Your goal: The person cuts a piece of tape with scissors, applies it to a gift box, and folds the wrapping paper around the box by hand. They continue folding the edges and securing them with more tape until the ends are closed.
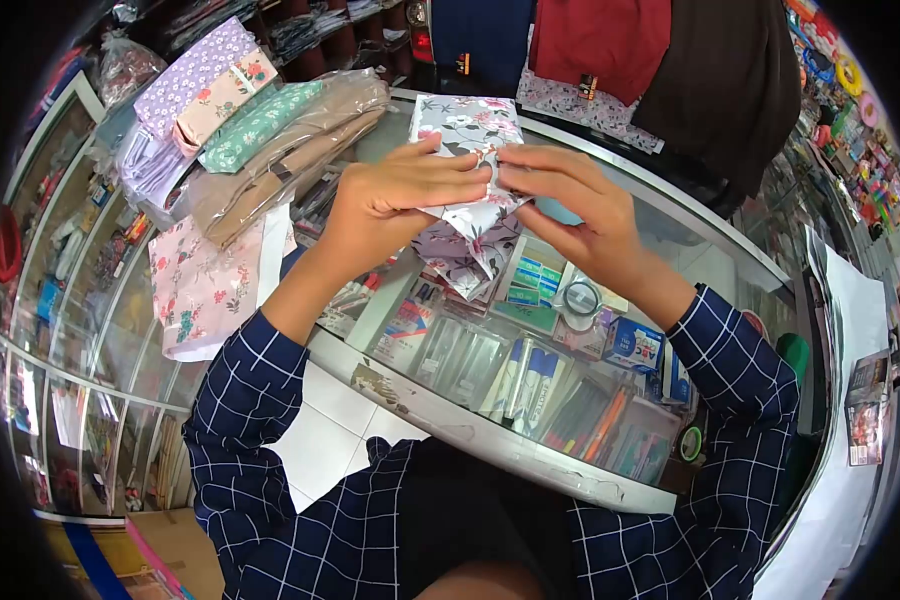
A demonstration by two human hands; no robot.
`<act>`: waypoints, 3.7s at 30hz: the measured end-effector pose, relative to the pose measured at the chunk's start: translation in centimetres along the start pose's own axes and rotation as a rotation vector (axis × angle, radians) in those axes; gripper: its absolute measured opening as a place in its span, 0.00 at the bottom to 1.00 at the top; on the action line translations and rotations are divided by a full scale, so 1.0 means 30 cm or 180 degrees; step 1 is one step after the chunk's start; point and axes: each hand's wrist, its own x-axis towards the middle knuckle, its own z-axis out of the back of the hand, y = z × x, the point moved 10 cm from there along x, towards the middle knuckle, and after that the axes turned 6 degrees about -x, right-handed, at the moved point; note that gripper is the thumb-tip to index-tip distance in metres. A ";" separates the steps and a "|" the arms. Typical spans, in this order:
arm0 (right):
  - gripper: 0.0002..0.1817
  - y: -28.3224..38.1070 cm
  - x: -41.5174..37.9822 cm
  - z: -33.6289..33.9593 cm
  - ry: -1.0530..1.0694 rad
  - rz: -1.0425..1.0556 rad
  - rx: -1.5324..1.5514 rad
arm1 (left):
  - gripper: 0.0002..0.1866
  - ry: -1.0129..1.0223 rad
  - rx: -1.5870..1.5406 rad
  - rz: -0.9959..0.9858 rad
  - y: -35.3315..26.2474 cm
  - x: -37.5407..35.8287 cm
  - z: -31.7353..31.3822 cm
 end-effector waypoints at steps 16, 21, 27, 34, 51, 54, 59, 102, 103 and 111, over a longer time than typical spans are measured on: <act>0.13 0.159 0.059 -0.026 0.0332 0.0615 -0.0173 | 0.19 0.0086 0.1317 -0.0879 -0.130 0.006 -0.019; 0.12 0.183 0.069 -0.018 0.0514 0.0882 -0.0351 | 0.20 0.0088 0.1288 -0.0838 -0.131 0.010 -0.017; 0.11 0.187 0.083 -0.015 0.0496 0.0718 -0.0362 | 0.19 0.0002 0.0969 -0.0706 -0.102 -0.001 -0.006; 0.12 0.085 0.046 -0.013 0.0350 0.0243 -0.0164 | 0.26 0.0130 0.0536 -0.0285 -0.079 -0.005 -0.001; 0.21 0.084 0.050 -0.016 0.0308 0.0349 -0.0339 | 0.17 -0.0224 0.0532 -0.0150 -0.071 -0.023 0.024; 0.35 -0.042 0.017 -0.052 0.0391 -0.0701 0.0253 | 0.13 -0.0519 0.0755 0.0077 -0.100 -0.049 0.065; 0.45 -0.088 -0.056 -0.181 0.1010 -0.1870 0.0783 | 0.10 -0.1328 0.0474 0.0511 -0.088 -0.144 0.152; 0.14 0.086 0.079 -0.037 0.1234 -0.0198 0.1171 | 0.20 -0.0156 0.0071 -0.0001 -0.071 -0.031 0.019; 0.14 0.080 0.073 -0.038 0.1282 -0.0060 0.1035 | 0.20 -0.0172 -0.0007 -0.0003 -0.068 -0.029 0.016; 0.20 0.139 0.090 -0.043 0.0792 0.0563 0.0071 | 0.15 -0.0187 0.0163 -0.0097 -0.067 -0.021 0.010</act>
